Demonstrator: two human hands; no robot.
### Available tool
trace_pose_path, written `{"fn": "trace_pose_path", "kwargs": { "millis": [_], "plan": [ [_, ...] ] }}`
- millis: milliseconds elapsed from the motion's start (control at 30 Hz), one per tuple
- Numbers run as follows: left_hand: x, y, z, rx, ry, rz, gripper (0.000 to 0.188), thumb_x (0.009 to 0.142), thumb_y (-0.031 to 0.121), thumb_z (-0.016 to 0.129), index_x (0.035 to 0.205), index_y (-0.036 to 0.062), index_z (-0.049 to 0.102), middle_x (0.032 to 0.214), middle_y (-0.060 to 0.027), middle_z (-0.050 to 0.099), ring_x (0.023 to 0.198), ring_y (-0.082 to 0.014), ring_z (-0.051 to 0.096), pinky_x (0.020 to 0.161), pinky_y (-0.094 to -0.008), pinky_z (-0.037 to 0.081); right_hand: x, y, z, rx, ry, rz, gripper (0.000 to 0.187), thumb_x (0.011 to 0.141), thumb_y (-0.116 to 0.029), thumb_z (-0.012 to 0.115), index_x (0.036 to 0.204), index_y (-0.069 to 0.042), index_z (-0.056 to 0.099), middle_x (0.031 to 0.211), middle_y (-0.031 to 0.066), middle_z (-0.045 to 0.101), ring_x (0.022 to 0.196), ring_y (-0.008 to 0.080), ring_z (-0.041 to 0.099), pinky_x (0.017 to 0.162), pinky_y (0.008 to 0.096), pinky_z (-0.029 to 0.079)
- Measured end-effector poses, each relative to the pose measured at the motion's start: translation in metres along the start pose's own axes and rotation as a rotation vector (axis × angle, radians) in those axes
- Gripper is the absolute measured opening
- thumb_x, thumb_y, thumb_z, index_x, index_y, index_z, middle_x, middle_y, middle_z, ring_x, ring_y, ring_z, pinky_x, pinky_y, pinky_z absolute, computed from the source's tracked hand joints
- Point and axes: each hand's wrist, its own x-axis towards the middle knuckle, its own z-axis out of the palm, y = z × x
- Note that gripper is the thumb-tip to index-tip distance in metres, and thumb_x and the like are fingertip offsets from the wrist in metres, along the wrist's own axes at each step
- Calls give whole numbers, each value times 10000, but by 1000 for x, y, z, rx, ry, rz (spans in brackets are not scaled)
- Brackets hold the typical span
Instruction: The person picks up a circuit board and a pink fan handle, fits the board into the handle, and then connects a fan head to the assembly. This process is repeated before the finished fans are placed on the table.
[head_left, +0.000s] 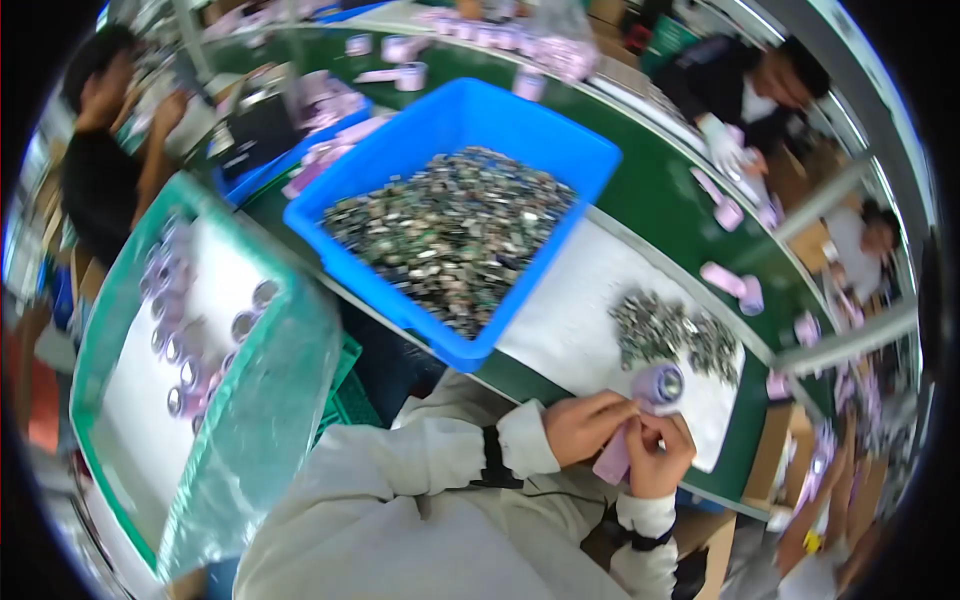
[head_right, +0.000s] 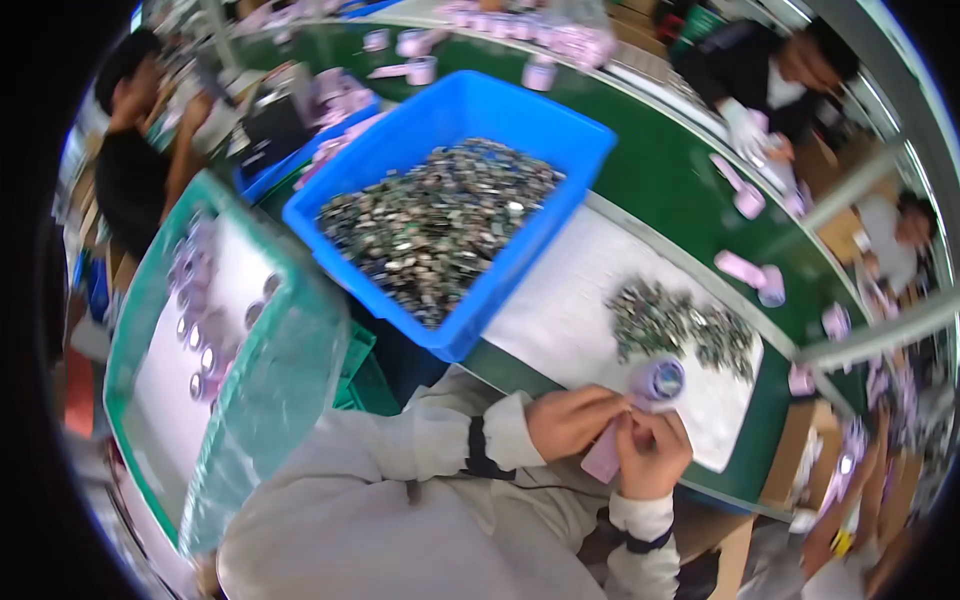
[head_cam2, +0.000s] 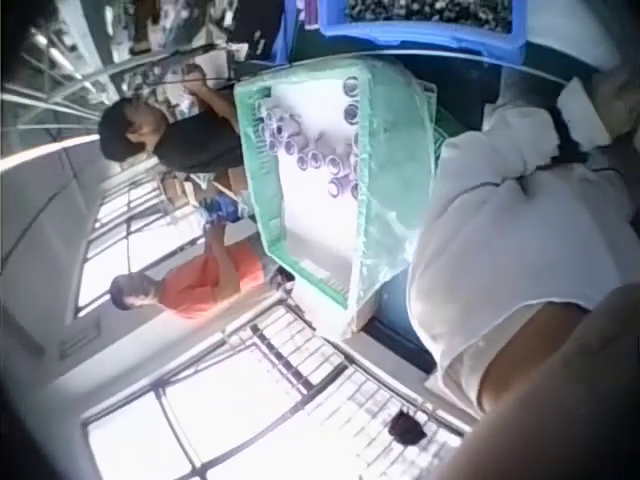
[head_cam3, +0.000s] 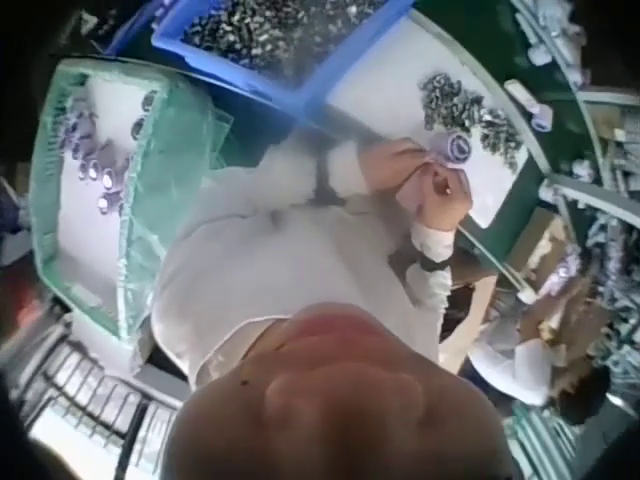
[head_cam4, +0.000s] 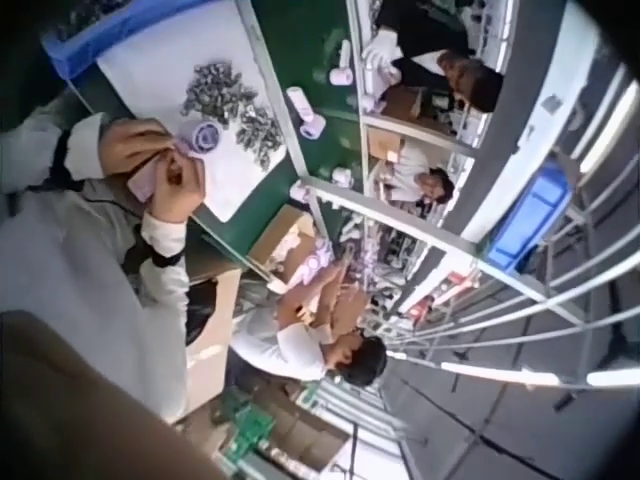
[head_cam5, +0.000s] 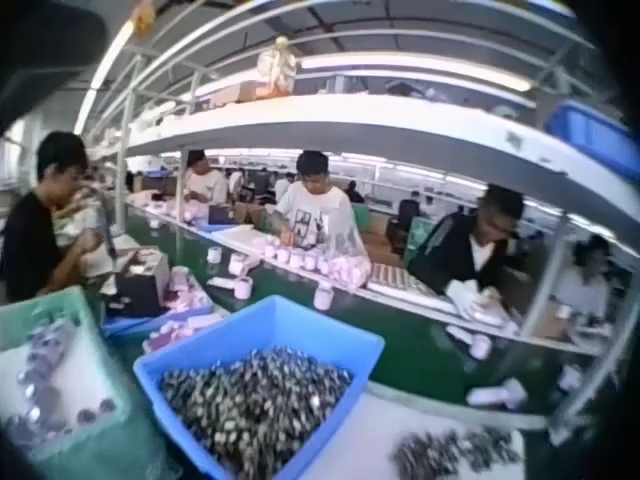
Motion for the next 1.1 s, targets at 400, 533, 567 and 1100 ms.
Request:
{"fn": "trace_pose_path", "kwargs": {
  "millis": [400, 533, 567, 1100],
  "plan": [
    [61, -24, -27, 201, -216, -241, 478, 832, 136, 760, 1276, 44, 611, 1394, -240, 478, 1283, -407, 470, 1058, -445, 412, 91, 52, -97, 675, -277, 539, 219, 951, -196, 563, 1068, -16, 609, 837, 48, 658, 623, 130, 613, 518, 239, 449],
    [59, -14, -13, 283, -238, -228, 422, 841, 134, 746, 1240, 55, 633, 1409, -229, 470, 1268, -416, 474, 1047, -454, 418, 153, 81, -109, 523, -194, 445, 213, 1003, -261, 513, 1035, -55, 557, 838, 55, 672, 653, 148, 660, 504, 245, 473],
    [60, -14, -13, 343, -229, -213, 399, 843, 132, 742, 1222, 57, 644, 1409, -222, 477, 1261, -414, 482, 1042, -454, 423, 173, 86, -105, 482, -133, 424, 184, 1002, -244, 516, 1025, -65, 552, 843, 57, 678, 666, 153, 668, 512, 257, 490],
    [53, -20, -6, 328, -194, -247, 254, 867, 115, 717, 1113, 54, 702, 1390, -208, 513, 1225, -395, 525, 1004, -451, 456, 353, 185, 61, -296, -393, 55, 610, 740, -436, 759, 1263, -139, 660, 1224, 141, 678, 1159, 336, 622, 1027, 379, 469]
  ]
}}
